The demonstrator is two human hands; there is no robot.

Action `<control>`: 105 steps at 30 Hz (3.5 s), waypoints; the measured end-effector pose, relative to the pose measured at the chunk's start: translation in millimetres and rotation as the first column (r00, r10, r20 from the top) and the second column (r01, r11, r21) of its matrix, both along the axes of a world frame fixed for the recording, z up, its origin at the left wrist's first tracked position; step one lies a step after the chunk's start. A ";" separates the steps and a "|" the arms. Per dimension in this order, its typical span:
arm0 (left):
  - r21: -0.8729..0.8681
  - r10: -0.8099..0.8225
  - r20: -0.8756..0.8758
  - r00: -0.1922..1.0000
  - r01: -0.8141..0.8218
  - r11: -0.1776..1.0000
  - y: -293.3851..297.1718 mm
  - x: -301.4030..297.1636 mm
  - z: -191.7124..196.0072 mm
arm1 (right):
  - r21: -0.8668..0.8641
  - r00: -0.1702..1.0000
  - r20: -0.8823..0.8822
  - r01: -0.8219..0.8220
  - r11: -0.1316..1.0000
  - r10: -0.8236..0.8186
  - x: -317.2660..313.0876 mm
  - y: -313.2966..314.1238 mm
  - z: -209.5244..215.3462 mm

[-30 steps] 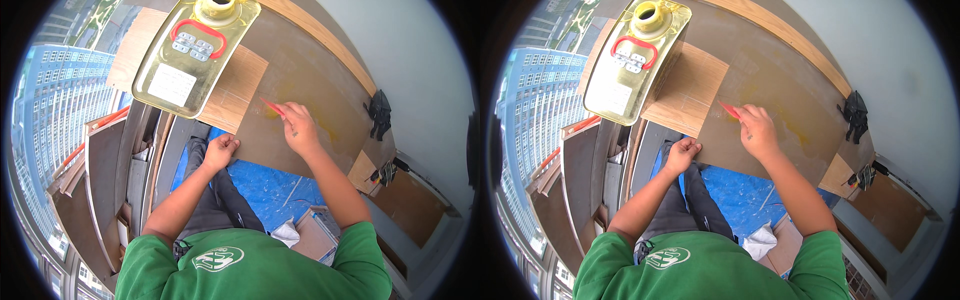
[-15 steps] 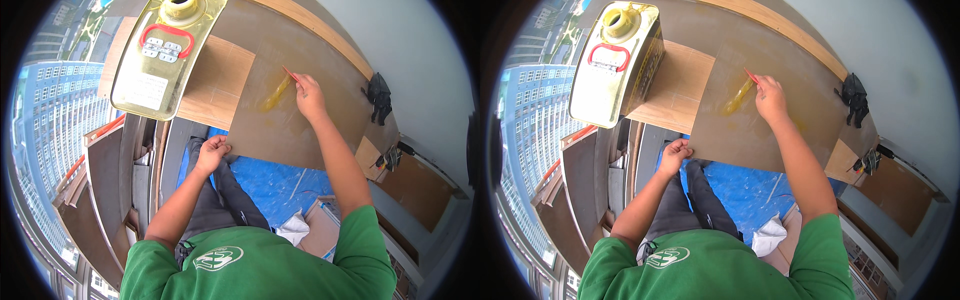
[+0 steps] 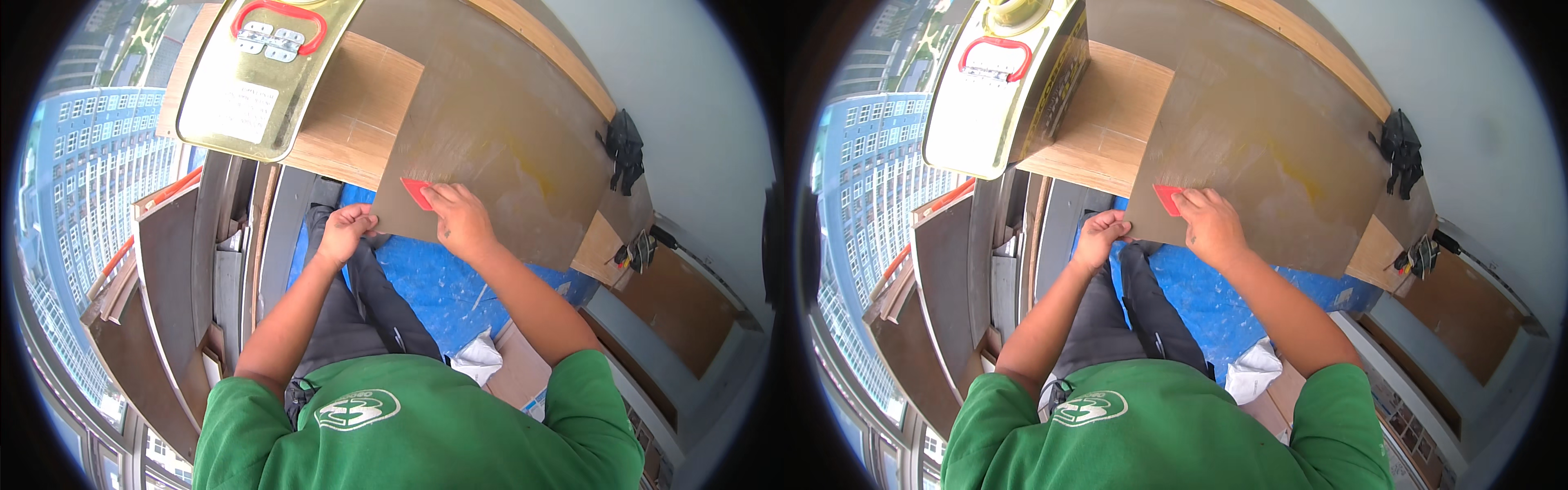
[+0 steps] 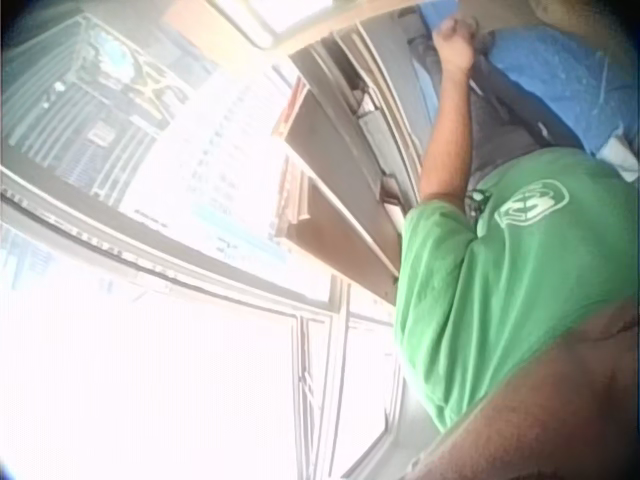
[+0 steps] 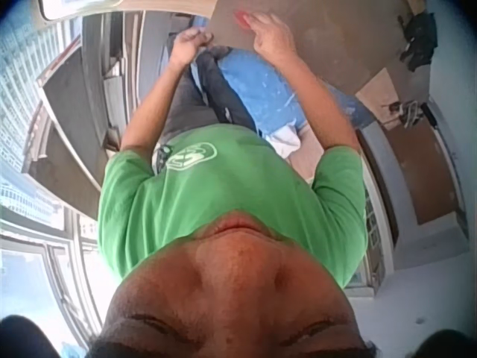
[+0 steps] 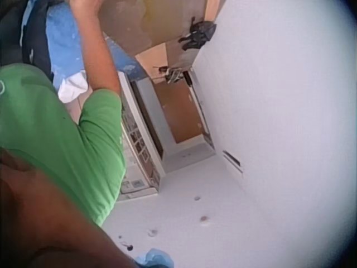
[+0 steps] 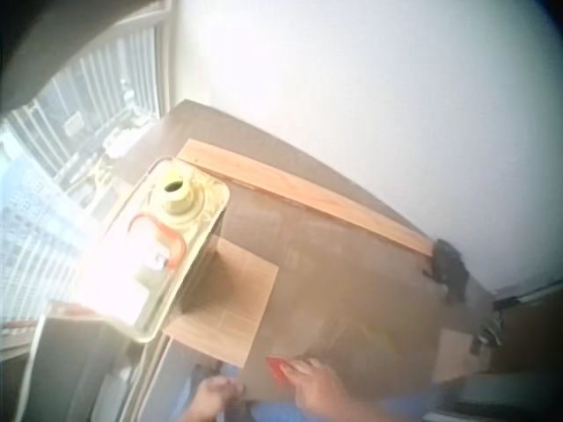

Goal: The person pours a yellow adhesive from a container onto a flat board and uses a red plastic spreader to evenly distribute the adhesive across the surface. The person works methodically, spreading the adhesive in smooth strokes while standing in a room with a large window.

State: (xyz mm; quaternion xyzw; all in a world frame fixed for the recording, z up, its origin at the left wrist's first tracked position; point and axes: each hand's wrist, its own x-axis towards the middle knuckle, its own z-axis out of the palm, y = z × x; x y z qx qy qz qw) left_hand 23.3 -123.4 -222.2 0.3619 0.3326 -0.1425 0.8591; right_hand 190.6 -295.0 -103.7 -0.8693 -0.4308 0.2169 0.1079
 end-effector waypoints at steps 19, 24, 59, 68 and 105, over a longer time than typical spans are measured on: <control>-0.195 0.119 -0.077 0.990 -0.132 0.972 -2.0 -12.8 9.8 | 0.048 0.976 0.144 0.157 0.986 -0.163 -37.6 -7.9 3.2; -0.242 0.137 -0.087 0.987 -0.154 0.958 -4.4 -13.2 7.3 | 0.125 0.924 0.050 0.372 0.920 -0.380 -8.0 14.3 1.0; -0.732 0.363 -0.040 0.931 -0.275 0.624 -16.3 -19.7 11.6 | -0.012 0.968 -0.108 0.228 0.973 -0.228 8.8 55.3 1.8; -0.761 0.371 -0.046 0.928 -0.273 0.589 -19.4 -23.0 -4.9 | -0.022 0.988 -0.136 0.071 0.997 -0.073 -32.9 52.4 5.5; -0.735 0.400 -0.171 0.901 -0.387 0.557 -17.9 -22.9 -12.7 | -0.014 0.997 -0.046 -0.064 0.998 0.063 -41.2 46.4 4.4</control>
